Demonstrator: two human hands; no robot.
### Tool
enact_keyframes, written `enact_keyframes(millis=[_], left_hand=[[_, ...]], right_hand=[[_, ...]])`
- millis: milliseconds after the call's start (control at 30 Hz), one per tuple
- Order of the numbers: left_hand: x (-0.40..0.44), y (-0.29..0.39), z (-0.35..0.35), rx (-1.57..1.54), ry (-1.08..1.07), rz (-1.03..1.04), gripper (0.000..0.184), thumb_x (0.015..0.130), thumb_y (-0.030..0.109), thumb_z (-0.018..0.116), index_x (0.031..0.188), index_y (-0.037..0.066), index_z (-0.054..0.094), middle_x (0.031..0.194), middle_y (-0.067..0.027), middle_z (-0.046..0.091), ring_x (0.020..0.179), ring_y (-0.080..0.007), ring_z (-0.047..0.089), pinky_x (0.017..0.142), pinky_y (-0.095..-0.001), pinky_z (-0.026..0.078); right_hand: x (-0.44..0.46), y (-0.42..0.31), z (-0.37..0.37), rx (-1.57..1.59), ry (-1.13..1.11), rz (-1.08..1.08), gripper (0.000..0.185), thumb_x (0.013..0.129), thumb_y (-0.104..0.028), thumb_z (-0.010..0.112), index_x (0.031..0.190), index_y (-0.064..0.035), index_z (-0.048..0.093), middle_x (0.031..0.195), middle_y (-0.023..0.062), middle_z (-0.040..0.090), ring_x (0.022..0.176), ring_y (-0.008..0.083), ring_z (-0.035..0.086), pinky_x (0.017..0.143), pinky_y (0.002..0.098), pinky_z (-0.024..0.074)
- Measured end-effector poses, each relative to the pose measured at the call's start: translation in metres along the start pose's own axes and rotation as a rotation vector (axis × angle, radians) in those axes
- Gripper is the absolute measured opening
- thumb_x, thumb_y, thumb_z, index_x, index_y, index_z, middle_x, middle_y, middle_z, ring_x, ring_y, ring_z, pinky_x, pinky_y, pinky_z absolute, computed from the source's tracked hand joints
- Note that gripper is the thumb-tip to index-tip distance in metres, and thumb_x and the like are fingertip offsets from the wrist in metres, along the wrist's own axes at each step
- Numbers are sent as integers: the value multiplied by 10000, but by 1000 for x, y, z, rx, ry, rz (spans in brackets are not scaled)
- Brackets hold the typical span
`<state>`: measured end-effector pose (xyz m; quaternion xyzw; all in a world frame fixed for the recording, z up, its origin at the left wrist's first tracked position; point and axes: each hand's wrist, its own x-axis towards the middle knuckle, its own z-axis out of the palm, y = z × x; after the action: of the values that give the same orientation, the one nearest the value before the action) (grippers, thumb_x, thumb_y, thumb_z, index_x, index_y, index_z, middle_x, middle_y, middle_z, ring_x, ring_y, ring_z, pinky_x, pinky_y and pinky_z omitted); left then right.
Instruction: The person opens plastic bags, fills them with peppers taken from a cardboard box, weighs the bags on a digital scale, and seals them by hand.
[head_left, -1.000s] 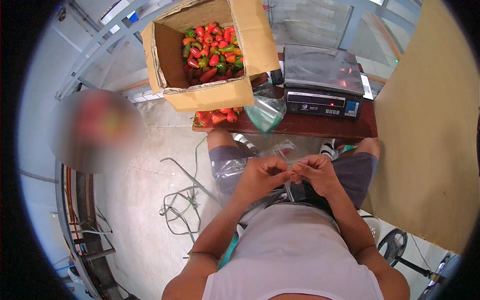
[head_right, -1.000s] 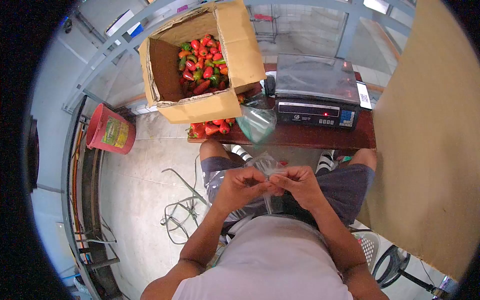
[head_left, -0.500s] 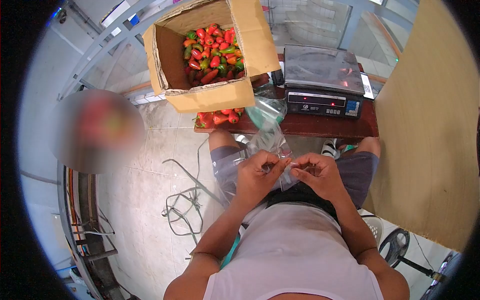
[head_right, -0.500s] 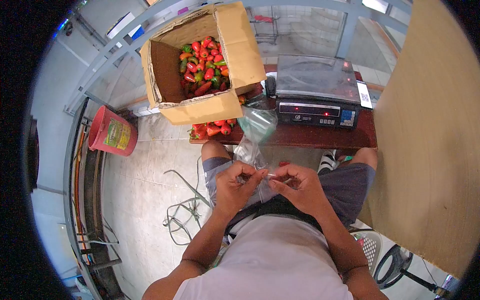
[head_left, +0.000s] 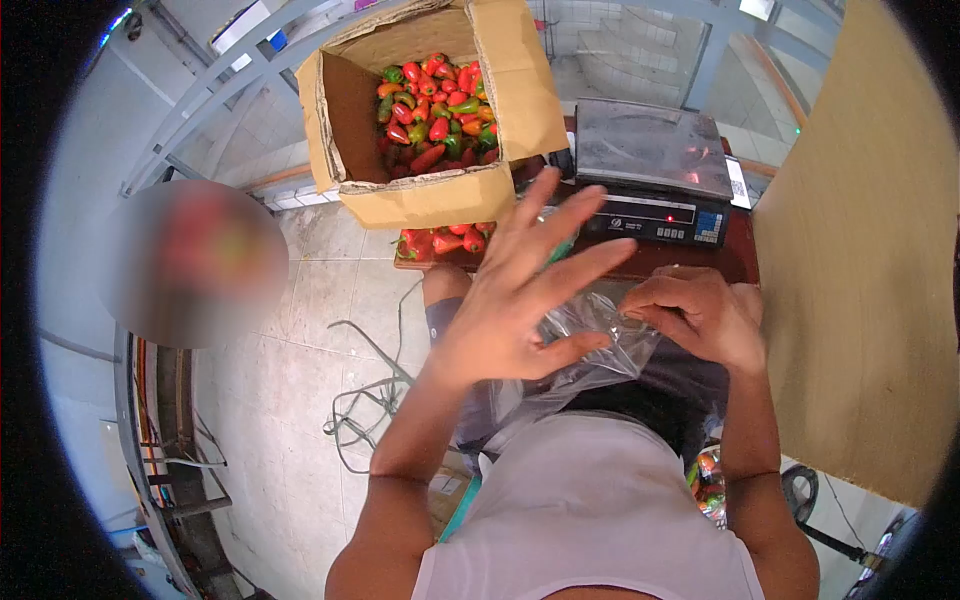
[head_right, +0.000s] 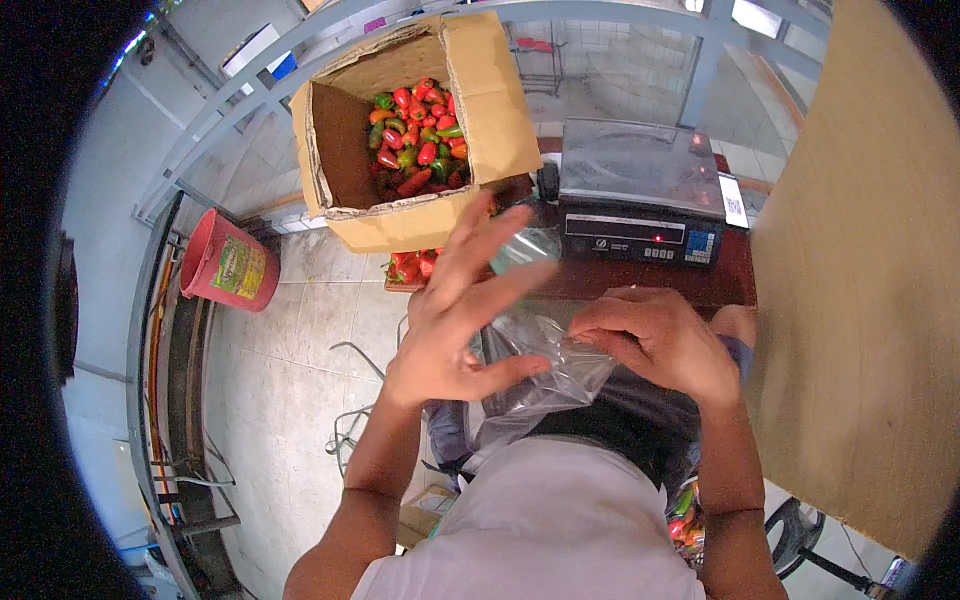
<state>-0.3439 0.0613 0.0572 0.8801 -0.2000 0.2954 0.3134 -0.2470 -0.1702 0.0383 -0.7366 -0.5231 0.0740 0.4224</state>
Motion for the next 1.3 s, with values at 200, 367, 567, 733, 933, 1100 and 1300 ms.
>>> enact_keyframes(millis=[200, 367, 567, 733, 933, 1100, 1300], left_hand=[[3, -8, 20, -280, -256, -333, 248, 769, 110, 820, 991, 51, 727, 924, -92, 719, 869, -176, 701, 730, -307, 537], [-20, 8, 36, -644, -153, -514, 90, 829, -7, 760, 905, 9, 714, 817, -51, 710, 777, -104, 663, 698, -252, 516], [-35, 4, 20, -769, -161, -505, 26, 909, -29, 661, 924, -26, 682, 814, -47, 678, 781, -88, 631, 685, -231, 484], [-43, 2, 26, -546, -200, -528, 26, 911, -4, 673, 895, -24, 681, 788, -44, 672, 743, -91, 616, 669, -225, 468], [-52, -2, 34, -652, -162, -533, 103, 939, 21, 655, 845, -19, 667, 750, -46, 663, 651, -92, 579, 605, -244, 457], [-55, -5, 37, -661, -180, -551, 123, 929, 23, 677, 813, -15, 664, 733, -33, 659, 657, -90, 588, 598, -246, 459], [-61, -2, 45, -764, 19, -622, 96, 893, -7, 712, 805, -10, 674, 741, -29, 670, 663, -98, 602, 595, -250, 465]], right_hand=[[4, 6, -12, 182, 395, 103, 60, 946, -61, 623, 985, -18, 637, 931, 66, 666, 851, 165, 626, 787, 295, 489], [-11, 6, 28, 484, 634, 228, 75, 990, -64, 587, 1048, -22, 609, 980, 49, 653, 777, 103, 595, 717, 248, 491], [-4, -5, 15, 49, 549, 68, 89, 956, -41, 615, 1032, -1, 640, 932, 109, 679, 747, 142, 649, 687, 265, 513], [-4, -3, 13, -14, 496, 13, 92, 941, -24, 620, 1030, -12, 645, 951, 115, 693, 778, 180, 686, 697, 278, 529], [-4, 3, 11, 10, 392, 29, 97, 938, -17, 620, 1033, -5, 638, 949, 122, 698, 800, 216, 718, 704, 298, 547], [-1, 0, 12, 4, 375, -4, 86, 934, -3, 614, 1016, 6, 638, 904, 109, 693, 754, 168, 678, 671, 271, 521], [-2, 4, 14, 30, 347, 3, 118, 933, -39, 641, 1049, -22, 631, 937, 135, 700, 801, 254, 726, 691, 314, 551]])
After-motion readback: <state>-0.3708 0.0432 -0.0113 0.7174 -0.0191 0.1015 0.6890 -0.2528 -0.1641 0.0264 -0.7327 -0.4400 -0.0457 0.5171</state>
